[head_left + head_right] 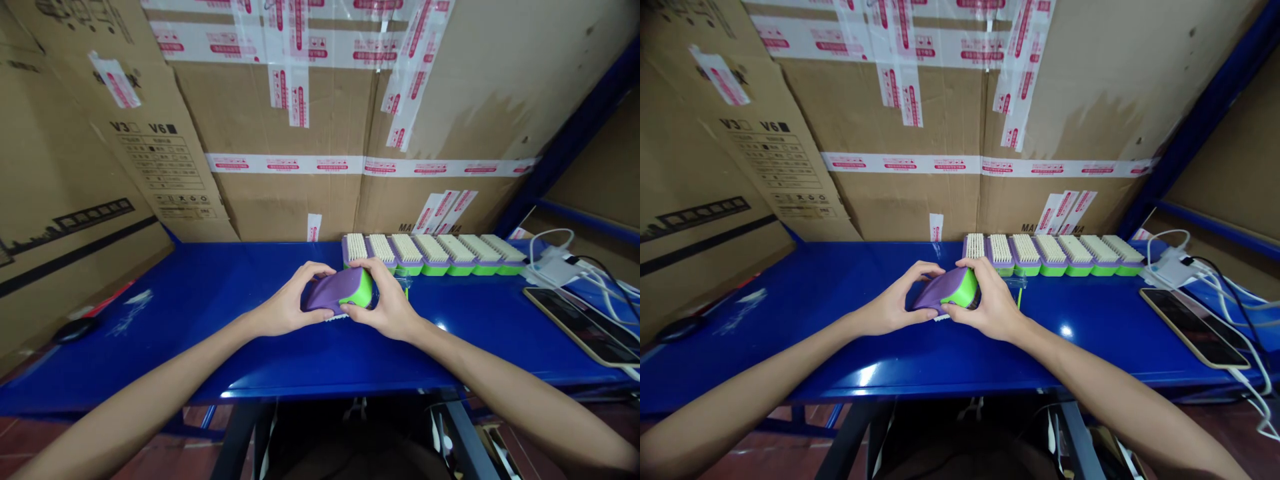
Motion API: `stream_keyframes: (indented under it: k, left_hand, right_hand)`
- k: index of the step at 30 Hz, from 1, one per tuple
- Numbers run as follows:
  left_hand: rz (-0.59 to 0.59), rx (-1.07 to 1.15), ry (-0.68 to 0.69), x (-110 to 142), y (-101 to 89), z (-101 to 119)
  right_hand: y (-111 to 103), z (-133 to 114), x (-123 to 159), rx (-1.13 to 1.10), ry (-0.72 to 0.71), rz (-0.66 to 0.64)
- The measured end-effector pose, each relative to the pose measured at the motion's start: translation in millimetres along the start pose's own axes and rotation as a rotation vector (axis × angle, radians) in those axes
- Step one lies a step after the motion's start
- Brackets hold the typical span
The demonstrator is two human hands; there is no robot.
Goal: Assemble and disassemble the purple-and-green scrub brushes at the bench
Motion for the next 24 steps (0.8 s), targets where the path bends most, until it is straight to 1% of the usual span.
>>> stream_keyframes:
  k: [5,13,21,24]
  left_hand:
    - [-0.018,0.019,-0.049,1,-0.1,-3]
    - [-0.097,-0.008,-0.128,5,4.8,-6]
    - [-0.138,-0.057,-0.165,0,6.2,4]
    - [-0.135,-0.053,-0.155,1,6.1,5]
  right_hand:
    - [-2,-3,0,-0.003,-0.008,0.005]
    - [-2,-5,0,-0.022,-0.024,-0.012]
    - [0,-4,1,-0.025,-0.047,-0.058]
    - [0,-4,1,-0.03,-0.058,-0.065]
Point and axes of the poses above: each hand's wrist, its own x-axis away from the middle knuckle, its own y-axis out of the palm, z = x × y, the point moved 3 cm from there along -x, towards the middle knuckle, and after that the axes turned 9 degrees about y, right-handed, at the moved point
